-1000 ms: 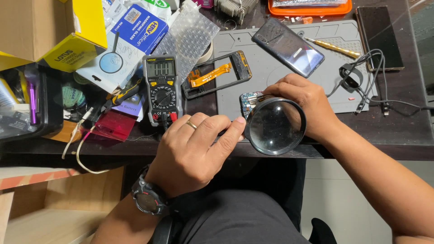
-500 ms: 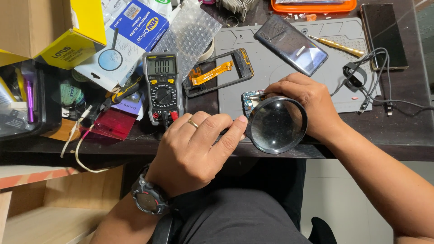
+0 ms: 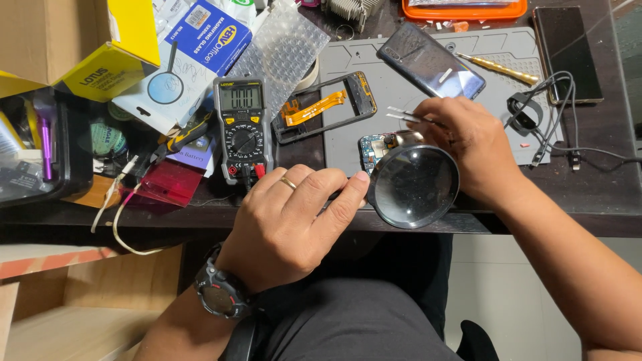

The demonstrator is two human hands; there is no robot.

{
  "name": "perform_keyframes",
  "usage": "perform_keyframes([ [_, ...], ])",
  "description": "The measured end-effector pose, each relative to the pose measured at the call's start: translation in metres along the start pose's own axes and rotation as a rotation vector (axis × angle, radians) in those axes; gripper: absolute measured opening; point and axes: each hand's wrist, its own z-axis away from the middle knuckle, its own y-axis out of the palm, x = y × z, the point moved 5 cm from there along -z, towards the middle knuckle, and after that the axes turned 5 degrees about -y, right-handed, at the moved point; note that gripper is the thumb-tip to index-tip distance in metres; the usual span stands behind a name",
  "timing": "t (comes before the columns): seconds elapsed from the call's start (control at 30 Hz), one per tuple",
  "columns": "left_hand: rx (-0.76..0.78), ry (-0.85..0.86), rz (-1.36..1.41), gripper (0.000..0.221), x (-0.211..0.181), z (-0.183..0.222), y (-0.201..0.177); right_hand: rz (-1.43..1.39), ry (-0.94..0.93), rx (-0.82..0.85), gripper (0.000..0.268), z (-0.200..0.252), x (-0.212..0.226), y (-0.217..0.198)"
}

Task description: Diagnosing and repairing a smartphone by testing internal components with a multimeter and inspecting them with a magnifying glass.

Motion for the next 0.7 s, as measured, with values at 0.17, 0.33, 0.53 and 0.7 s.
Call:
perform_keyframes([
  [0.17,-0.003,0.003,-0.019,0.017,0.004,0.003,-0.003,0.060,0.044,0.068,0.022,-0.003,-0.020,-0.004],
  [0.33,-0.004,-0.013,-0.045,0.019,0.004,0.005,-0.007,0.072,0.016,0.236,0.020,-0.028,-0.019,0.005],
  [0.53,-0.014,-0.007,-0.056,0.020,0.000,0.005,-0.010,0.092,-0.118,0.336,0.012,-0.052,-0.022,0.035],
  [0.7,-0.013,-0.022,-0.043,0.020,0.002,0.007,-0.009,0.205,-0.210,0.272,0.015,-0.050,-0.014,0.027],
])
